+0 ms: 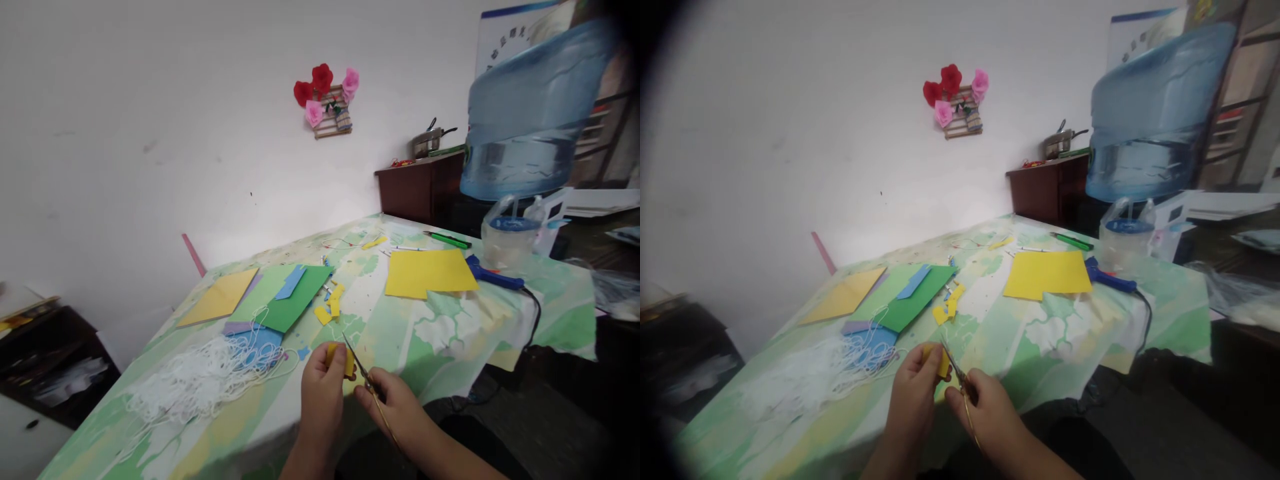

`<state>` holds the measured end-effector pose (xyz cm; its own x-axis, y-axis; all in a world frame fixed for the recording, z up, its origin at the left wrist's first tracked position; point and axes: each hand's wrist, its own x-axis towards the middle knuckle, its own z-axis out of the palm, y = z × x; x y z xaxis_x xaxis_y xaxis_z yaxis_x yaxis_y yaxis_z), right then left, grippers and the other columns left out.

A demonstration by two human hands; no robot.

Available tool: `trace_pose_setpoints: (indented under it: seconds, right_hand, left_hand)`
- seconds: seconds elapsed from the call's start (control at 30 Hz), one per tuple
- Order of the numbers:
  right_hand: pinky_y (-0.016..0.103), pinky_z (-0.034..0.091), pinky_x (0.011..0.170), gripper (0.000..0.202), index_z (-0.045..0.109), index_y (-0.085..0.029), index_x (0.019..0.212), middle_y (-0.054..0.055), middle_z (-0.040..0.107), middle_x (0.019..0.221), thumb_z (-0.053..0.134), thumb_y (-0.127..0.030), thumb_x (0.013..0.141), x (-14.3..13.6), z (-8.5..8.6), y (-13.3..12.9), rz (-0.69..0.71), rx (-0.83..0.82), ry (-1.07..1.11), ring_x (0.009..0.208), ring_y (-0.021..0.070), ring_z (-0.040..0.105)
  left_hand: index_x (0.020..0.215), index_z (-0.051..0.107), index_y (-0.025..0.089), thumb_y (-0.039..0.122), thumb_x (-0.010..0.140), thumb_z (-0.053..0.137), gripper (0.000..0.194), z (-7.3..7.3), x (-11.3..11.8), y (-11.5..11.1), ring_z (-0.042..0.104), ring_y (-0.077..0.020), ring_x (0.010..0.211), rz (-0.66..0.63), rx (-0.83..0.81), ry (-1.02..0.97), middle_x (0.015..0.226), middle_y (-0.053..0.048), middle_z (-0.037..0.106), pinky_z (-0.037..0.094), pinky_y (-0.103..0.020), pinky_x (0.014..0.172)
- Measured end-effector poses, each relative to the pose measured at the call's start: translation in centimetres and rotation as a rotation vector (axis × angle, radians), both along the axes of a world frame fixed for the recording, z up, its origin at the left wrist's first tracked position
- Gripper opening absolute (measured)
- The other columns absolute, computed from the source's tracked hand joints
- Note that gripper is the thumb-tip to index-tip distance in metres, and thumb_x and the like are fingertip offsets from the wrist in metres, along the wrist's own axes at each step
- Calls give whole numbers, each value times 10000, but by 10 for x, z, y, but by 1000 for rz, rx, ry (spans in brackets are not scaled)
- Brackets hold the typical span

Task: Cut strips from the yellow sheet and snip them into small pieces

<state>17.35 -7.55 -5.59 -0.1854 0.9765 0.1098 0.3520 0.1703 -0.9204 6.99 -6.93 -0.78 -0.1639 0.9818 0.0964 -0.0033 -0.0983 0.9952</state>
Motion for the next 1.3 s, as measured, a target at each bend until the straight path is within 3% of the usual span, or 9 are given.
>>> trace_pose_setpoints:
  seconds: [0.17,0.27,0.43,0.6,0.7,0.8,0.93,1.1,1.3]
  right_hand:
    - [223,274,466,221,366,-185,573,-35,376,538,433,-362,687,2,-6,-3,6,-10,19,517,113,364]
    - [226,294,478,239,404,-174,612,-29,389,558,432,-396,695,7,-10,-2,9,-39,119,527,116,376]
    - [226,343,510,237,414,-174,679,-20,459,589,470,-404,701,14,-1,4,-44,-121,414,540,114,431]
    - [205,330,474,205,388,-186,621,-55,417,539,571,-276,607,8,3,8,-83,-134,449,498,93,400]
    - [205,330,463,199,368,-191,635,-59,405,540,549,-273,618,2,-5,6,-87,-135,496,490,91,396]
    - [211,349,482,204,360,-194,662,-50,426,560,536,-295,645,-2,-10,2,-117,-99,513,511,101,422]
    - [214,359,505,201,360,-195,664,-40,437,571,509,-329,675,0,-8,-2,-102,-54,440,535,110,437]
    - [207,295,464,207,364,-189,609,-48,382,549,475,-339,697,5,-13,-5,-9,-27,122,505,98,367]
    - [210,262,470,194,399,-177,617,-43,417,554,513,-321,681,-1,-22,-10,56,-42,-121,507,96,357]
  left_hand:
    - [793,500,168,294,711,473,153,3,-1,1,459,-78,431,-43,-92,-24,549,47,465,367,-194,417]
    - [997,394,189,196,697,432,302,4,-5,4,471,-83,421,-87,-133,-19,579,52,473,376,-197,406]
    - [912,384,197,221,717,409,198,-3,-13,2,503,-101,483,-132,-84,286,655,21,500,409,-228,469]
    - [929,472,204,211,710,427,223,-8,-16,-3,511,-119,591,-226,-29,509,740,-10,541,395,-239,560]
    - [938,472,193,206,697,441,243,-7,-15,-2,493,-107,520,-239,-94,413,644,21,525,382,-228,520]
    - [809,506,162,249,689,467,153,-7,-13,-2,465,-90,463,-281,-207,178,552,44,489,366,-206,461]
    - [657,548,128,284,660,531,157,-10,-12,-2,480,-88,490,-270,-258,9,550,25,511,387,-201,470]
    - [696,570,127,302,644,562,183,-10,-20,4,533,-103,510,-83,-227,-72,591,25,525,441,-235,513]
    - [677,597,139,290,662,536,164,0,-25,4,530,-115,527,-8,-134,85,556,16,545,443,-240,542]
